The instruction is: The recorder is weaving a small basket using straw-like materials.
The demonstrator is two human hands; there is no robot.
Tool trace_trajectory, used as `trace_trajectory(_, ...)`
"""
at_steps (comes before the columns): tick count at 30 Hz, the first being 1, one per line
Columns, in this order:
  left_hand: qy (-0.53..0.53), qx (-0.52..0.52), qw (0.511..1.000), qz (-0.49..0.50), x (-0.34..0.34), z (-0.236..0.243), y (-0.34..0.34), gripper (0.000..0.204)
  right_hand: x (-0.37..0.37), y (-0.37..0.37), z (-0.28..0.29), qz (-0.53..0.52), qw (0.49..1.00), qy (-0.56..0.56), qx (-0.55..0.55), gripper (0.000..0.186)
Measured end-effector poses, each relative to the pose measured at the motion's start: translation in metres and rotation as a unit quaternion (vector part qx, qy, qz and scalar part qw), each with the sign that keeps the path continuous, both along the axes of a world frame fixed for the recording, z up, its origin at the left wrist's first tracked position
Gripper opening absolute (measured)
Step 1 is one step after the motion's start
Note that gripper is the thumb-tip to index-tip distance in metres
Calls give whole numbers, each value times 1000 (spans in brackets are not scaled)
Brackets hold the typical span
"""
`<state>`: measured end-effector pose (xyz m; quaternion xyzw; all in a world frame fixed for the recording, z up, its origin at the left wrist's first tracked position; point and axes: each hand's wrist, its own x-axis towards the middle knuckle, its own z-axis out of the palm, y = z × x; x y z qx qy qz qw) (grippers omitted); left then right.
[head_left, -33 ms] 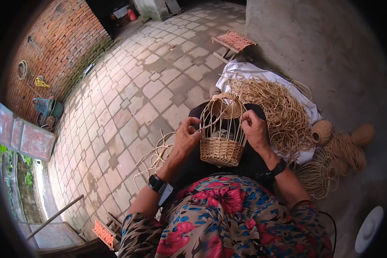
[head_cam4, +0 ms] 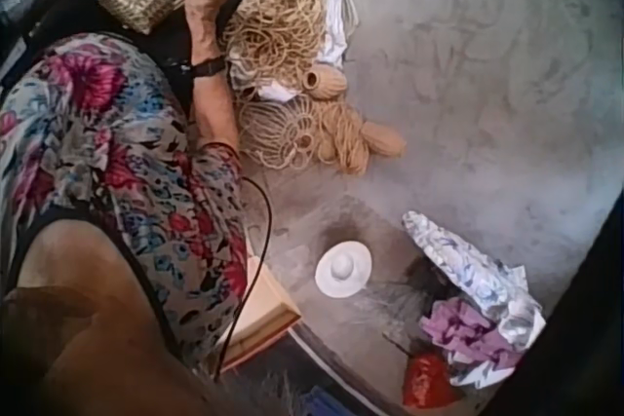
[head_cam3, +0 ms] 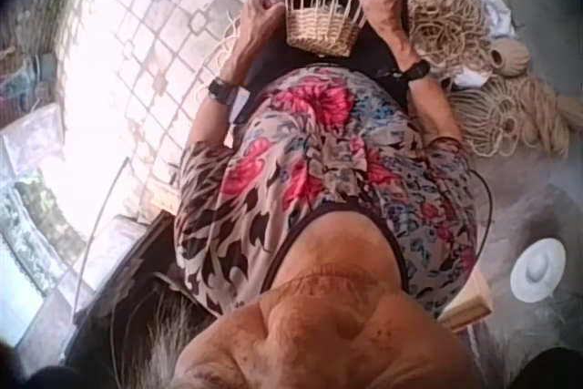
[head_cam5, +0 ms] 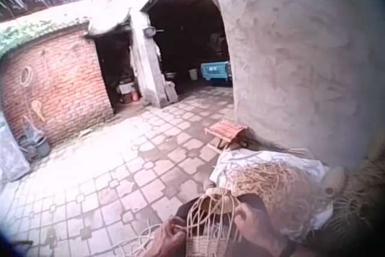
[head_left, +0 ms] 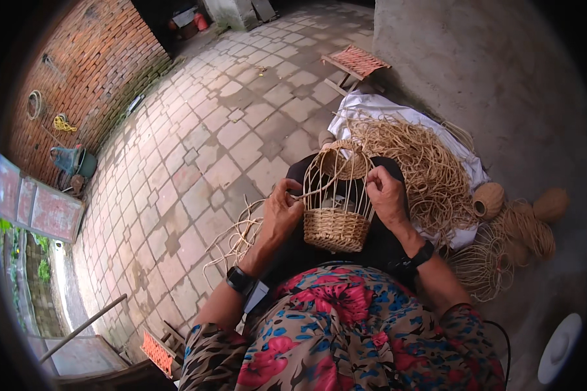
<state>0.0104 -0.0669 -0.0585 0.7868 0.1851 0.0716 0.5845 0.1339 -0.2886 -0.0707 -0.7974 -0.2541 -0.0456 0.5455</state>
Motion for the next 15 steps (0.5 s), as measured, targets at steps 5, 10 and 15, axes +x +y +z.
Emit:
trace_trajectory(5, 13, 326, 939, 106, -67, -94, 109, 22, 2, 0, -1, 27, 1000, 9, 10, 1)
trace_trajectory(10, 68, -209, 963, 158, -103, -93, 135, 32, 6, -10, 8, 36, 999, 33, -16, 6)
trace_trajectory(15, 247, -260, 841, 405, -184, -142, 213, 75, 12, -13, 3, 0, 998, -13, -70, 14)
